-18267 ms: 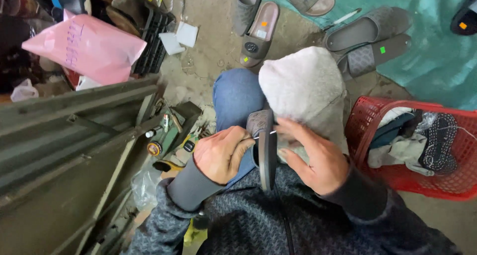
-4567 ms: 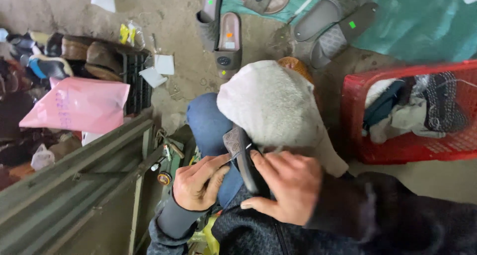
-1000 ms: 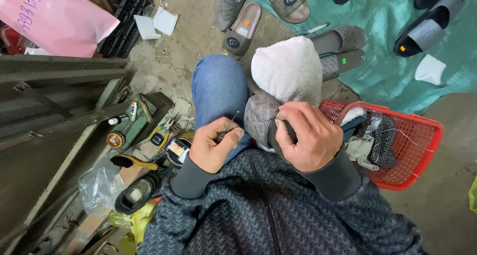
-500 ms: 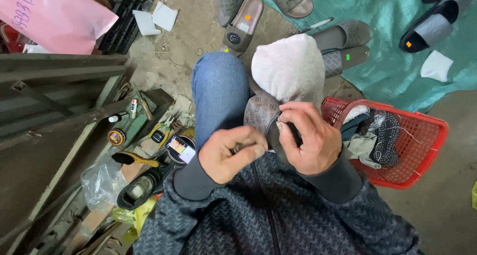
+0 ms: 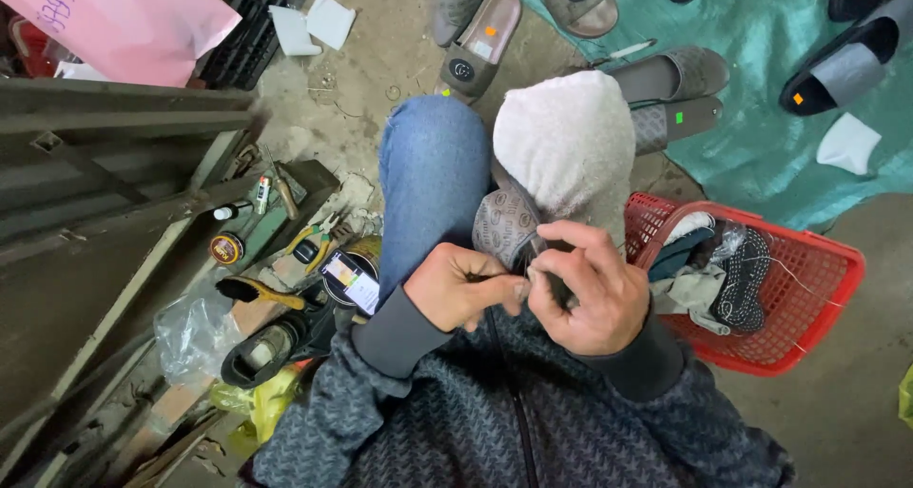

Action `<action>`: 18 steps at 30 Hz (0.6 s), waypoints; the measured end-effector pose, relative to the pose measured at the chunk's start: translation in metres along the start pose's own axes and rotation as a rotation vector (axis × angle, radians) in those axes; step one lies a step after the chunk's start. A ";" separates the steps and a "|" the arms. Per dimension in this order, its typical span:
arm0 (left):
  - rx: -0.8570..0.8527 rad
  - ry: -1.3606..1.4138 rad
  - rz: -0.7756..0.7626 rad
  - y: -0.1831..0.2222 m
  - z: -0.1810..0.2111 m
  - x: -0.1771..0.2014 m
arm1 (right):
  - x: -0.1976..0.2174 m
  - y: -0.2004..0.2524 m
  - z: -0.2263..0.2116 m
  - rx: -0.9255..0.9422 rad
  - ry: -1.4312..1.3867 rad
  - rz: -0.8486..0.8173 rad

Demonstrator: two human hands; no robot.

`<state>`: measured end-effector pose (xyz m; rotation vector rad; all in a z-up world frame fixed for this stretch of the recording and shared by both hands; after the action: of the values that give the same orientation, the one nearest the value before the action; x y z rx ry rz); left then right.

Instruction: Repairing and cleaning a sandal using a small prying tool and a cloth to adjust the straps.

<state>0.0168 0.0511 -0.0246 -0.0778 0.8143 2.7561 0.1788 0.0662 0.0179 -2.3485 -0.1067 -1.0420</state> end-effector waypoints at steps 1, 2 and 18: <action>0.024 0.131 -0.004 -0.001 -0.011 0.000 | 0.000 -0.002 -0.001 -0.025 -0.094 0.005; 0.048 0.262 -0.007 -0.003 -0.021 0.000 | 0.001 -0.003 -0.002 -0.050 -0.188 0.009; 0.227 0.776 0.430 0.002 -0.043 -0.023 | 0.008 -0.012 -0.015 -0.178 -0.372 0.029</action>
<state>0.0371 0.0206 -0.0572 -1.0935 1.4641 2.9892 0.1713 0.0670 0.0369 -2.6759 -0.1234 -0.6112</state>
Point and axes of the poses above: each hand's wrist, its own y-axis away from the middle knuckle, its own x-axis out of the back of the hand, z = x × y, the point moved 6 cm from there along -y, towards the middle knuckle
